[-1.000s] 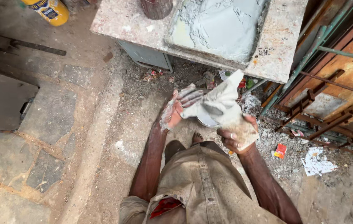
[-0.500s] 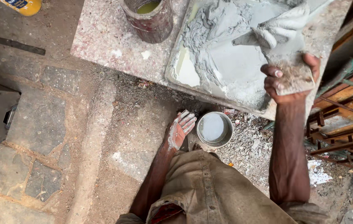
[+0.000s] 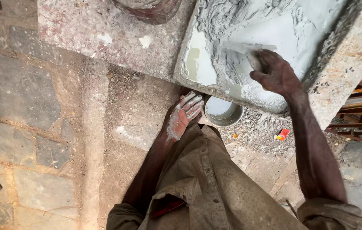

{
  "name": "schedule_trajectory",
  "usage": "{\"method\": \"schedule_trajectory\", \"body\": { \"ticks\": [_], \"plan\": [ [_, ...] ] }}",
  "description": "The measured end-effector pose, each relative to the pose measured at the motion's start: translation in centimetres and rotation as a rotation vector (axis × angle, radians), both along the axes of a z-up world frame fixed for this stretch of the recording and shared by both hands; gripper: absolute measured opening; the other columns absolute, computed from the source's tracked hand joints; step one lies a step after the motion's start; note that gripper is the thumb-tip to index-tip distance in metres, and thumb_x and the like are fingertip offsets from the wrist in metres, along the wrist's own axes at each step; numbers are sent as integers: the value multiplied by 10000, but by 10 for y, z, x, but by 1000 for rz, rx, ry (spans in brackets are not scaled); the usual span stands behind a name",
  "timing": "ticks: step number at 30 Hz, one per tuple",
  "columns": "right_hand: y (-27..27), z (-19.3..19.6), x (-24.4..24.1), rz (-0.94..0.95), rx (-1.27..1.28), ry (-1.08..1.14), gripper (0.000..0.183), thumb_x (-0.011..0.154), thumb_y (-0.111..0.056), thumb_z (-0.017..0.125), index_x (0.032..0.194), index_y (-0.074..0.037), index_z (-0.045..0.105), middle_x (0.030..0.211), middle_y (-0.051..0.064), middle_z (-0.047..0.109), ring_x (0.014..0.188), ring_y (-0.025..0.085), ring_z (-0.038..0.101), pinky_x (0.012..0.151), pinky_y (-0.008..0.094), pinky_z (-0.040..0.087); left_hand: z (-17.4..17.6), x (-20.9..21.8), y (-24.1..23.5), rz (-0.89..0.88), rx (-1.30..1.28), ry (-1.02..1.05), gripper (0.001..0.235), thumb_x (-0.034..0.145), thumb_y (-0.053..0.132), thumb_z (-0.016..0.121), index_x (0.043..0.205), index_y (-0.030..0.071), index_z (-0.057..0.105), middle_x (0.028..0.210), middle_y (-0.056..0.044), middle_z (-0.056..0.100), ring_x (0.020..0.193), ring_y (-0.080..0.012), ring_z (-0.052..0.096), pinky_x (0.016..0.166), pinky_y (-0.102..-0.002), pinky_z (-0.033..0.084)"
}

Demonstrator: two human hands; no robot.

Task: The person applies a white cement-like substance onto rectangular boards using a trowel. They scoop material from a bucket, spread it evenly across the board surface, and repeat the process on multiple boards placed on the ground.

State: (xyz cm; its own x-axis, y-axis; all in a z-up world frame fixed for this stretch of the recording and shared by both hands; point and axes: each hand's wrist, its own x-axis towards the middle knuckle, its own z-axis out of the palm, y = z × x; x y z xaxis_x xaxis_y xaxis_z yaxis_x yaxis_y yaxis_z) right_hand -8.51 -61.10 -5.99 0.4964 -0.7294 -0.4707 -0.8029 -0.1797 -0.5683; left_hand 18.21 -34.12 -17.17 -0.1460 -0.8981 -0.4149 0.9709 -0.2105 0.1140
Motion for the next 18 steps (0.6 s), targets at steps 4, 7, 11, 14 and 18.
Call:
{"method": "schedule_trajectory", "body": {
  "ticks": [4,7,11,14,18],
  "plan": [
    [-6,-45,24,148,-83,308,771,920,-389,648,1599,-120,400,1692,173,331,1050,399,694,759,505,647,-4,4,6,-56,-64,-73,552,1140,222,369,1626,11,214,1648,-225,316,1545,-344,326,1311,-441,280],
    [-8,-90,21,221,-365,190,872,882,-398,719,1654,-147,402,1663,214,283,1114,371,683,799,452,630,-1,-1,2,-38,5,-20,575,1150,275,366,1629,-8,220,1648,-241,317,1541,-367,324,1313,-453,278],
    [21,-92,-53,334,-118,366,884,834,-515,751,1608,-261,409,1705,58,273,1197,311,661,824,440,641,12,-6,10,5,-104,14,560,1134,266,370,1623,34,228,1653,-219,319,1543,-364,320,1308,-447,274],
    [9,-50,-101,507,-175,359,854,807,-542,792,1543,-239,481,1640,-26,370,1392,277,583,889,487,613,17,-2,9,14,-79,55,626,1144,322,389,1640,-17,214,1668,-245,291,1544,-404,319,1316,-506,283],
    [-32,-36,-81,119,-112,362,788,875,-383,751,1574,-163,460,1686,80,351,1214,329,590,874,529,604,15,-7,7,-15,20,-56,670,1126,311,469,1634,-20,185,1654,-264,277,1531,-414,307,1302,-498,274]
  ]
}}
